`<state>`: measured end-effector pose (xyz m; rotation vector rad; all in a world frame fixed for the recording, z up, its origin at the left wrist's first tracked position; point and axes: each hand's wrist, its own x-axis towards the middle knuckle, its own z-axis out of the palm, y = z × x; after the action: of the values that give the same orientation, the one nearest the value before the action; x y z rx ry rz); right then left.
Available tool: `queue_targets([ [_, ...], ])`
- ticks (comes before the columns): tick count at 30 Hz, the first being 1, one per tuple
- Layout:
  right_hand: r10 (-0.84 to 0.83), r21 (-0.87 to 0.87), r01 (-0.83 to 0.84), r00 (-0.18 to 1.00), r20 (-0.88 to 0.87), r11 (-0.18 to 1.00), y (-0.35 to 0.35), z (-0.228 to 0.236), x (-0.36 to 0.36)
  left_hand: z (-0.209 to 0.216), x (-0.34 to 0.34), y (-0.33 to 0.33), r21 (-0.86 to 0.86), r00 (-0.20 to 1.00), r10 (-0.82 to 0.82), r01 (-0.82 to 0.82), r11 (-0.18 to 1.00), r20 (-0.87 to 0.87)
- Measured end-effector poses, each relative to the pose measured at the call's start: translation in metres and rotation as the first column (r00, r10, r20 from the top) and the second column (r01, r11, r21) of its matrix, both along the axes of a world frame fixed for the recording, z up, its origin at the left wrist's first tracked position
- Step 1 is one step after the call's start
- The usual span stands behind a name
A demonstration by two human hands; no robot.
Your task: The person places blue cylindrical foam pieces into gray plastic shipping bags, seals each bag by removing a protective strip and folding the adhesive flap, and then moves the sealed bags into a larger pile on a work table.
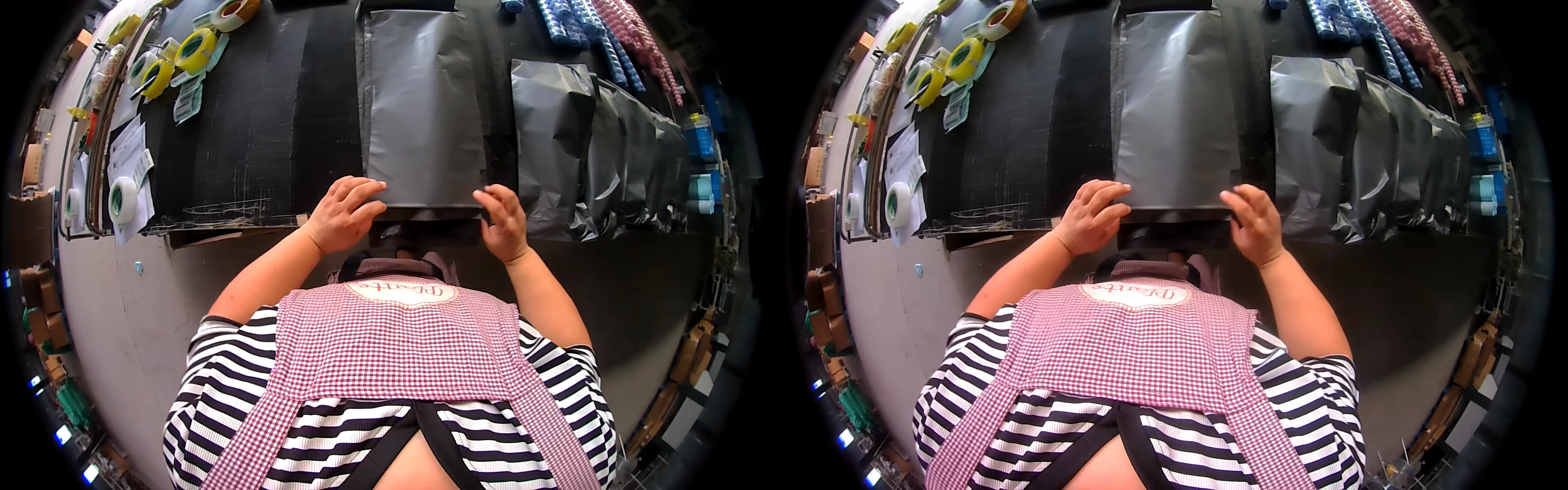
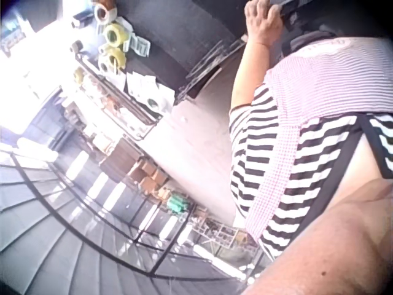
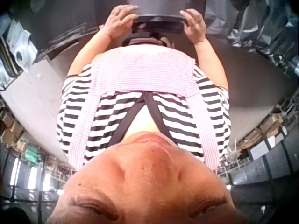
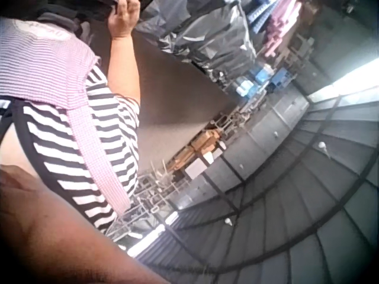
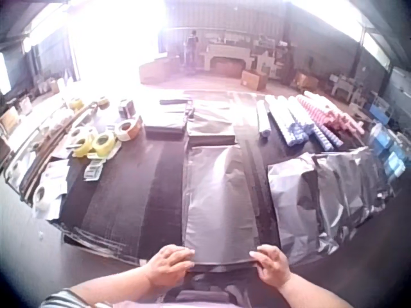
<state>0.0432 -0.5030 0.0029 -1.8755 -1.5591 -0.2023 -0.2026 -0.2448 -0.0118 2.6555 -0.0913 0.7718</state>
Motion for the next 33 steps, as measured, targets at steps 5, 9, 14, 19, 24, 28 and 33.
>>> queue_targets([
  [5, 0.138, 0.018, -0.137, 0.988, -0.074, 0.990, 0.001, 0.001, -0.003, 0.000, 0.011, 0.002, 0.029, 0.983, -0.184, 0.184, 0.982, 0.007],
  [9, 0.128, 0.034, -0.128, 0.863, -0.489, 0.991, -0.002, -0.007, -0.006, 0.003, 0.010, 0.000, -0.173, 0.981, -0.191, 0.186, 0.967, -0.017],
  [14, 0.096, 0.098, 0.002, 0.210, -0.973, 0.995, 0.001, -0.017, -0.010, -0.010, 0.007, -0.024, -0.831, 0.985, 0.058, -0.169, 0.530, -0.163],
  [19, -0.076, -0.039, 0.260, 0.133, -0.988, 0.965, 0.014, -0.023, -0.019, -0.012, 0.015, -0.045, -0.809, 0.876, 0.330, -0.461, 0.365, -0.351],
  [24, -0.281, -0.124, 0.419, 0.337, -0.899, 0.900, 0.028, -0.024, -0.028, -0.006, 0.026, -0.045, -0.662, 0.820, 0.425, -0.565, 0.493, -0.384],
  [28, -0.489, -0.241, 0.452, 0.586, -0.646, 0.859, 0.037, -0.010, -0.031, -0.004, 0.033, -0.041, -0.425, 0.790, 0.449, -0.607, 0.672, -0.418],
  [33, -0.642, -0.496, 0.429, 0.640, -0.423, 0.755, 0.046, -0.009, -0.020, 0.004, 0.045, -0.038, -0.377, 0.728, 0.447, -0.665, 0.645, -0.519],
])
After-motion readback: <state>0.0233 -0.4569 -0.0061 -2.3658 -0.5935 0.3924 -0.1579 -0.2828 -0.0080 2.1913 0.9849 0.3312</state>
